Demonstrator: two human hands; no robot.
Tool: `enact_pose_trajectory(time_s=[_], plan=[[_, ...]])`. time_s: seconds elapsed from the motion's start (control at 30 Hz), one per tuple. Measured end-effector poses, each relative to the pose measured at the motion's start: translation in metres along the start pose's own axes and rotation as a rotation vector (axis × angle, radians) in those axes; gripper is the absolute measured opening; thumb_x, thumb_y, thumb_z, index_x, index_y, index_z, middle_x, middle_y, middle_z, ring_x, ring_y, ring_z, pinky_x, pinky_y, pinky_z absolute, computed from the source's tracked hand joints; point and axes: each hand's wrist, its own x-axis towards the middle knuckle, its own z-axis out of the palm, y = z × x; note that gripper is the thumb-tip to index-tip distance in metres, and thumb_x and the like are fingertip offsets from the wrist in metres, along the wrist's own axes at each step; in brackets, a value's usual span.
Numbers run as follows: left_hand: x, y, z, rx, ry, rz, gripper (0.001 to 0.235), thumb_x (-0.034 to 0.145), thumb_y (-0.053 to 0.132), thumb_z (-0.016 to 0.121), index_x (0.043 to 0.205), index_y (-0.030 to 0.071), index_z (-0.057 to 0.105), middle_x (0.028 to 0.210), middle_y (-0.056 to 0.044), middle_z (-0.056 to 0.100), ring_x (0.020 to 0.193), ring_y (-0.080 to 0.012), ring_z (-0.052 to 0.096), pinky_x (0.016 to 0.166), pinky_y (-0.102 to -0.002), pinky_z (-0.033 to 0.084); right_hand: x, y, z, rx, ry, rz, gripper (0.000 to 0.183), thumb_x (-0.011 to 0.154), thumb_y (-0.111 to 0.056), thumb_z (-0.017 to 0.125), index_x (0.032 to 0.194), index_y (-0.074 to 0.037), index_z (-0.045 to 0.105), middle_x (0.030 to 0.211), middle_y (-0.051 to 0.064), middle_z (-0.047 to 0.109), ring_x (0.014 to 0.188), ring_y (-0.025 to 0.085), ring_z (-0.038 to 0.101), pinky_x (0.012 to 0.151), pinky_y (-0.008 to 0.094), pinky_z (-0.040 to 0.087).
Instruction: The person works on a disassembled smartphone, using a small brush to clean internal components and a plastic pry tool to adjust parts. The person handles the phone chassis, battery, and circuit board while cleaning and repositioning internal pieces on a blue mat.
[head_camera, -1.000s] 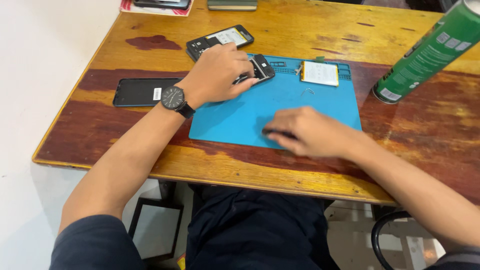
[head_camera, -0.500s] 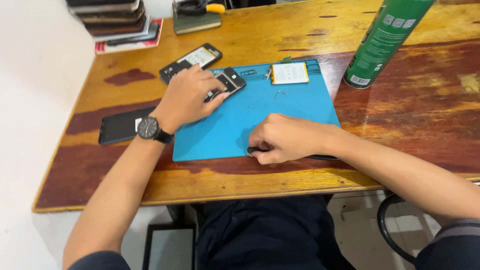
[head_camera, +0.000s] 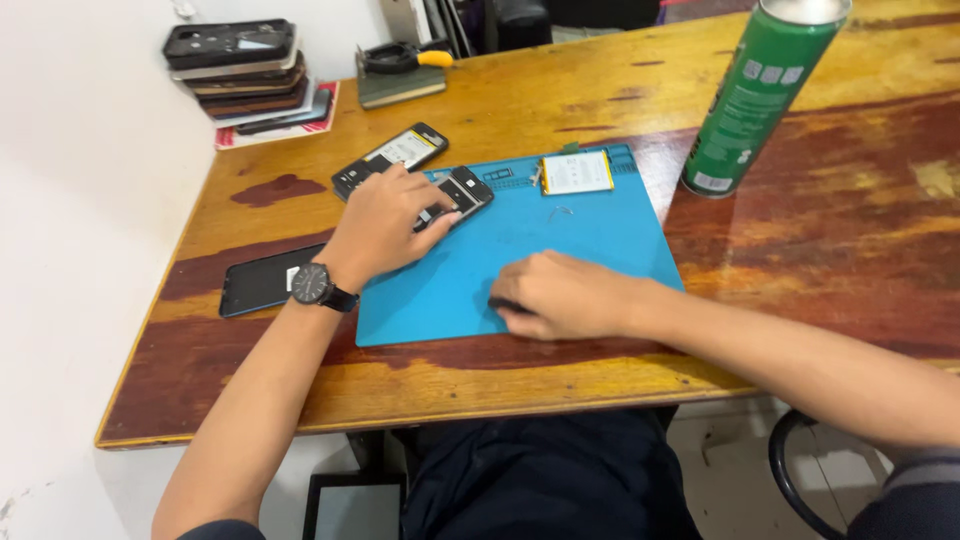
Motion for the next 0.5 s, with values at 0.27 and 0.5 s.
enact_pose_trajectory(time_s=[0.27,0.5], plan=[[-0.005,-0.005,0.006,0.089,-0.109,-0.061,0.085,0.079,0.060,0.078,0.137,0.001,0.056,0.126,-0.020,0.060,0.117,-0.0419,0.054,0.089,-0.053,0.047,0.004,0.022,-0.020,-0.005,0.097,-0.008,0.024,0.086,-0.014,0.067,0.104,0.001,0.072,0.089,0.018,0.070,0.078,0.034,0.068,0.072,0.043,0.055],[-0.011,-0.010,0.011,0.081,-0.171,-0.192,0.090,0.082,0.058,0.076,0.144,-0.001,0.049,0.130,-0.023,0.057,0.115,-0.0409,0.055,0.092,-0.053,0.046,-0.001,0.026,-0.035,-0.054,-0.034,0.180,0.022,0.081,-0.015,0.069,0.095,0.001,0.074,0.076,0.017,0.070,0.070,0.033,0.068,0.067,0.042,0.054]])
